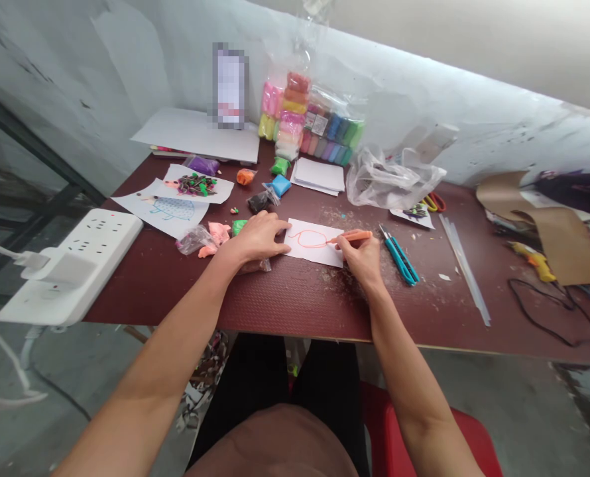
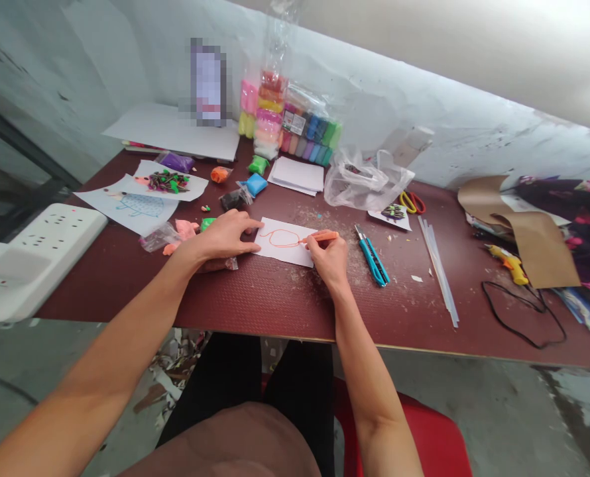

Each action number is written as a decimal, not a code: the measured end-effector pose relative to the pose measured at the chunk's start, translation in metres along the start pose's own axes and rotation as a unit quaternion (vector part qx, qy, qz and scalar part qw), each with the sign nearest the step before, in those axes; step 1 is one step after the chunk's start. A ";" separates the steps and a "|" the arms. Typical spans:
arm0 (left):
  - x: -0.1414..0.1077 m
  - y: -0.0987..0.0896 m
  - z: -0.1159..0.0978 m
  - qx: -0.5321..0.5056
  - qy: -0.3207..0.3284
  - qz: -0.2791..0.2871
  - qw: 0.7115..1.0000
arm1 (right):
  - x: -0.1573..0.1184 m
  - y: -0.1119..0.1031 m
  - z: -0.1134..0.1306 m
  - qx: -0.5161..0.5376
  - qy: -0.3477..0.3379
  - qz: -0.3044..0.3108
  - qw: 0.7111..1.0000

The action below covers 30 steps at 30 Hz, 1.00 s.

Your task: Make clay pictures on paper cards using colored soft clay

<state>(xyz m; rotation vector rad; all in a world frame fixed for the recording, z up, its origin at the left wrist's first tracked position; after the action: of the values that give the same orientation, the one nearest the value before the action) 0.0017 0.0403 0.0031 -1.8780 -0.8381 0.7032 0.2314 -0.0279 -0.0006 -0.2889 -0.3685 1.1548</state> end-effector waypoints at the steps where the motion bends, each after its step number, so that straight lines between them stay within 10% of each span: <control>1: 0.000 0.000 0.000 0.001 0.000 0.001 1.000 | 0.000 0.000 0.001 0.001 -0.001 0.000 1.000; 30: 0.002 0.002 0.000 0.014 0.007 -0.005 1.000 | -0.001 0.000 0.005 -0.002 -0.009 0.002 1.000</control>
<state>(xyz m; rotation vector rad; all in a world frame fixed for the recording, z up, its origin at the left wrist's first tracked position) 0.0031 0.0411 0.0015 -1.8506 -0.8244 0.6917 0.2288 -0.0285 0.0039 -0.2828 -0.3858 1.1615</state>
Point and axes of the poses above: each hand's wrist, its own x-axis towards the middle knuckle, its own y-axis out of the palm, z = x × y, the point moved 7 cm from there along x, towards the middle knuckle, and after that the axes turned 2 degrees about -y, right-handed, at the moved point
